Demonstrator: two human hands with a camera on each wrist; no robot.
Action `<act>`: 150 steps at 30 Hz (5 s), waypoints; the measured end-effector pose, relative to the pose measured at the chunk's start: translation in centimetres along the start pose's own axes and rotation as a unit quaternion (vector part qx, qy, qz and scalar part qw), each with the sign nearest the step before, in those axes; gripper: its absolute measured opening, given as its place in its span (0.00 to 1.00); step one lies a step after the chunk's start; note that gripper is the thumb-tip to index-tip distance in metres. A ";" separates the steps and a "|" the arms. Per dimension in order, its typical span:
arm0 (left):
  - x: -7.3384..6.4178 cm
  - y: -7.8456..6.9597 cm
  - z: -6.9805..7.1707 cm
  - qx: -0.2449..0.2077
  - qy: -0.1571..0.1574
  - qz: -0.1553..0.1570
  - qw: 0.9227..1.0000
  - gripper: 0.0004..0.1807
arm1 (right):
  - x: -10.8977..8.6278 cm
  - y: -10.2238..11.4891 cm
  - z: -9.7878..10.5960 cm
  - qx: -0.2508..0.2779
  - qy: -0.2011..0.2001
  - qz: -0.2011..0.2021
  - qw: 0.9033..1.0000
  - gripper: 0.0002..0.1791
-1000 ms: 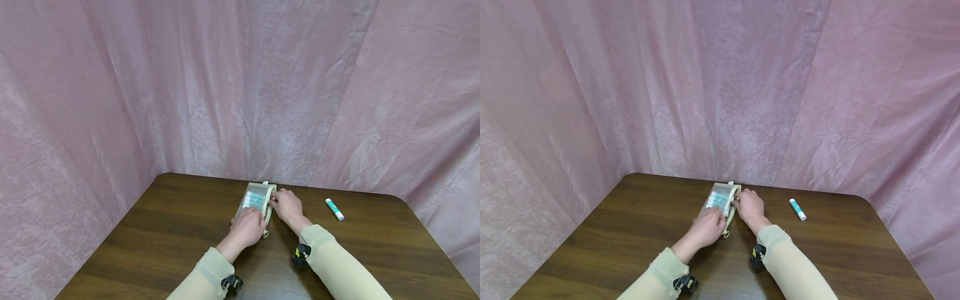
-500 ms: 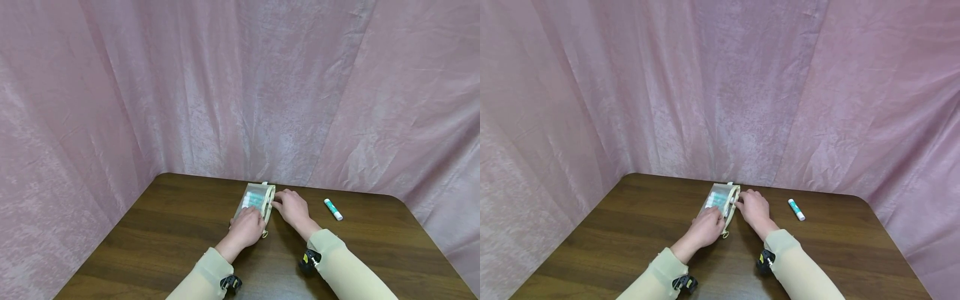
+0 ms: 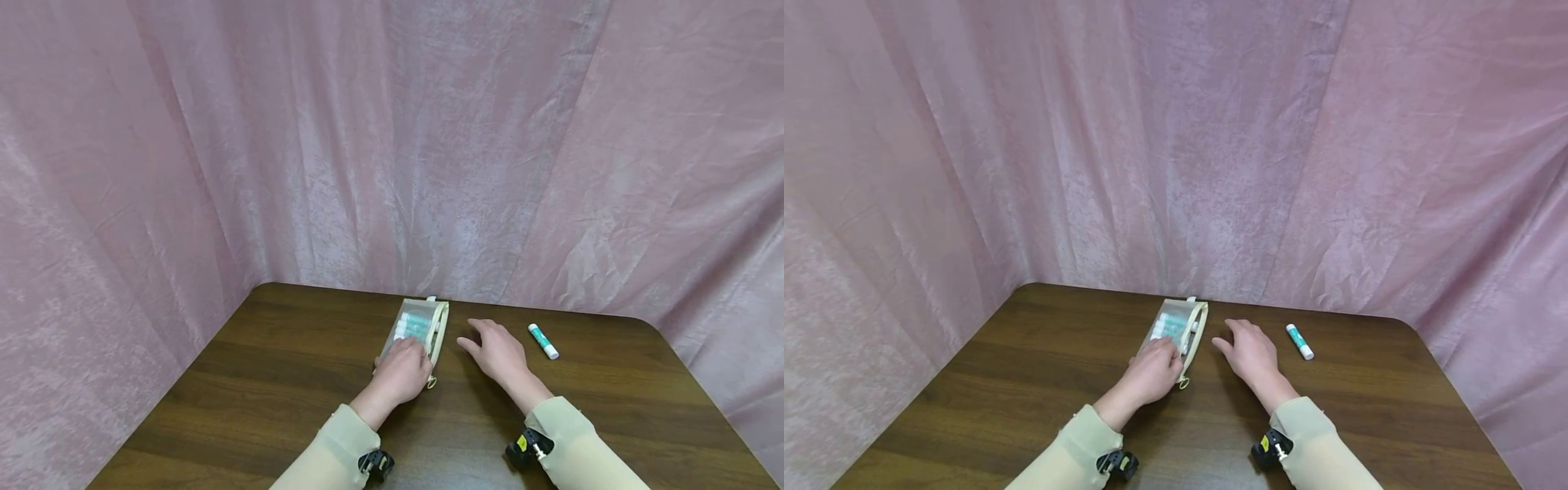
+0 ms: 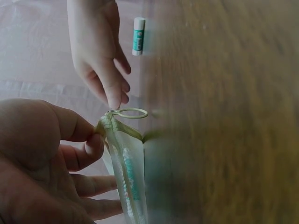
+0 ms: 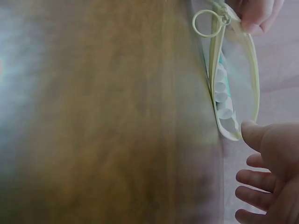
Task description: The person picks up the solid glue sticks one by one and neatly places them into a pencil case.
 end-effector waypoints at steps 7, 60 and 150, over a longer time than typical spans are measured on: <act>-0.3 -0.8 1.1 0.000 0.013 0.012 1.000 0.15 | -1.0 -1.2 0.6 0.019 0.002 -0.006 1.000 0.37; 0.1 1.6 -1.2 0.005 0.000 -0.005 1.000 0.13 | -1.8 -11.7 5.5 -0.006 0.027 -0.062 0.998 0.55; -0.2 -0.2 0.8 0.002 0.028 0.014 1.000 0.16 | -1.3 -14.5 6.4 0.006 0.006 -0.167 0.986 0.24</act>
Point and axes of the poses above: each hand's wrist, its own x-axis towards the middle knuckle, its own z-axis out of the back of the hand, y = z × x, the point moved 2 cm from there along x, towards the middle knuckle, and after that the axes turned 14 degrees about -z, right-handed, at the moved point
